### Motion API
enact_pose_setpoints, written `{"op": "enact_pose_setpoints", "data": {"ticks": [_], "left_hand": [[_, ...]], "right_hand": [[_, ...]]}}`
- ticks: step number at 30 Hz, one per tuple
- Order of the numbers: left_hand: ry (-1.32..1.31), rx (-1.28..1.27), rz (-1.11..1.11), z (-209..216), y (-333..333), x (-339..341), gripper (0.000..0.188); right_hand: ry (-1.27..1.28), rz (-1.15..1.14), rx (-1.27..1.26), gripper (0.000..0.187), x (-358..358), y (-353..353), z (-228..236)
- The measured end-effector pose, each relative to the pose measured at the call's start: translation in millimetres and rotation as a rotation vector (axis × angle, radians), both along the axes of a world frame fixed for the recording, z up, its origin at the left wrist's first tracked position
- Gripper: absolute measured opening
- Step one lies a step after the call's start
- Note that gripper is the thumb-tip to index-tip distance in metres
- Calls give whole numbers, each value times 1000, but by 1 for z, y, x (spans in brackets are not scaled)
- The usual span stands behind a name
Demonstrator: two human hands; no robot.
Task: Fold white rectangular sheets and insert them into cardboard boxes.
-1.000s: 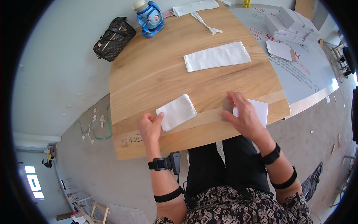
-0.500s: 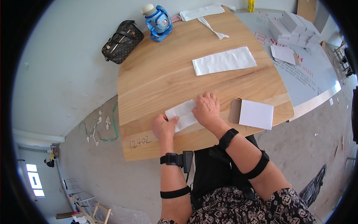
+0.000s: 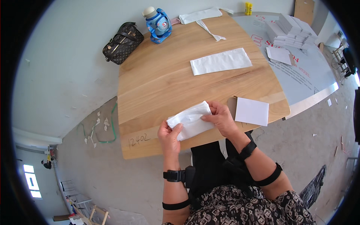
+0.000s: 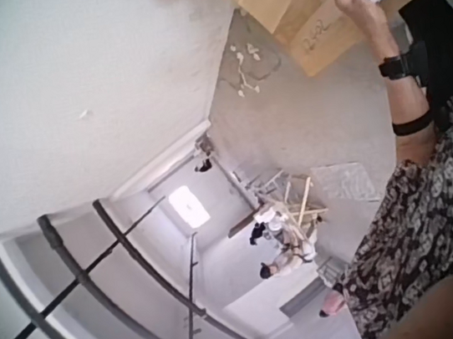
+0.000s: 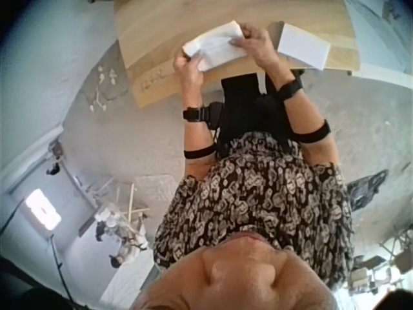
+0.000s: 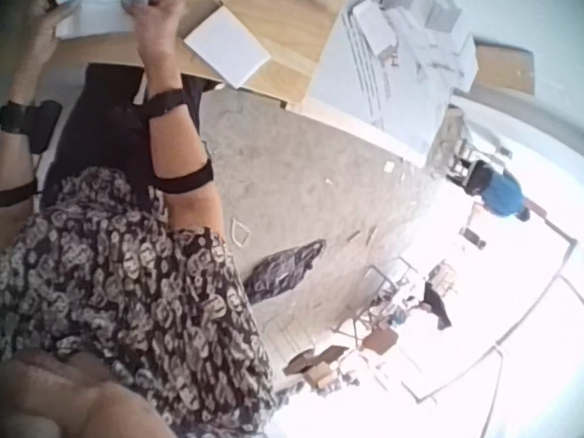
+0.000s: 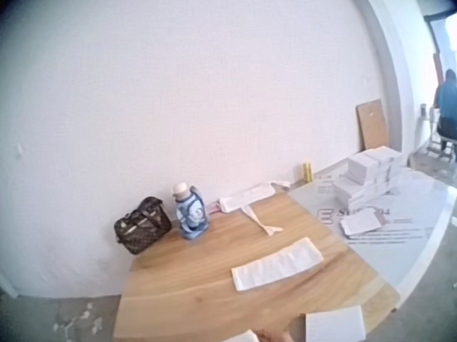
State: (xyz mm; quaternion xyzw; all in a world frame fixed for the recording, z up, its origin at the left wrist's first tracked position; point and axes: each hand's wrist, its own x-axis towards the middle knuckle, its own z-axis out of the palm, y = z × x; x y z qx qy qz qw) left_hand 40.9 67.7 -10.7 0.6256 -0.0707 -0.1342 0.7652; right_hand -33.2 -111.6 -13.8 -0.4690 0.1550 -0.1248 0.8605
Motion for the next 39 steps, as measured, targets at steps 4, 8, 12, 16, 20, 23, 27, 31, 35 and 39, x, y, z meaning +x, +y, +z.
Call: {"op": "enact_pose_setpoints", "data": {"ticks": [4,8,12,16,20,23,27,31,35,39], "left_hand": [[269,-216,-115,8,1,-12,38],[439,-307,-273,12,-3,-21,44],[319,-166,-228,7,-10,-33,36],[13,281,-213,6,-9,-33,24],[-330,298,-263,-6,-8,-30,21],[-556,258,-318,-16,-7,-27,20],[-364,253,-351,-8,-4,-28,20],[-162,345,-364,3,-1,-28,18],[56,153,-377,1,-2,-29,19],[190,38,-417,9,-9,-33,24]], "right_hand": [[1,49,15,34,-15,-7,2],[-4,23,19,29,-28,-7,3],[-19,-12,-14,19,-38,-5,10],[-18,18,-224,13,-45,-10,2],[8,28,-568,17,-45,-11,-8],[-51,-28,-764,19,-44,-6,-18],[-19,-23,-757,17,-45,-9,-18],[17,14,-639,14,-46,-15,-8],[85,96,-248,12,-54,-21,17],[135,108,-145,11,-62,-29,14]]}}
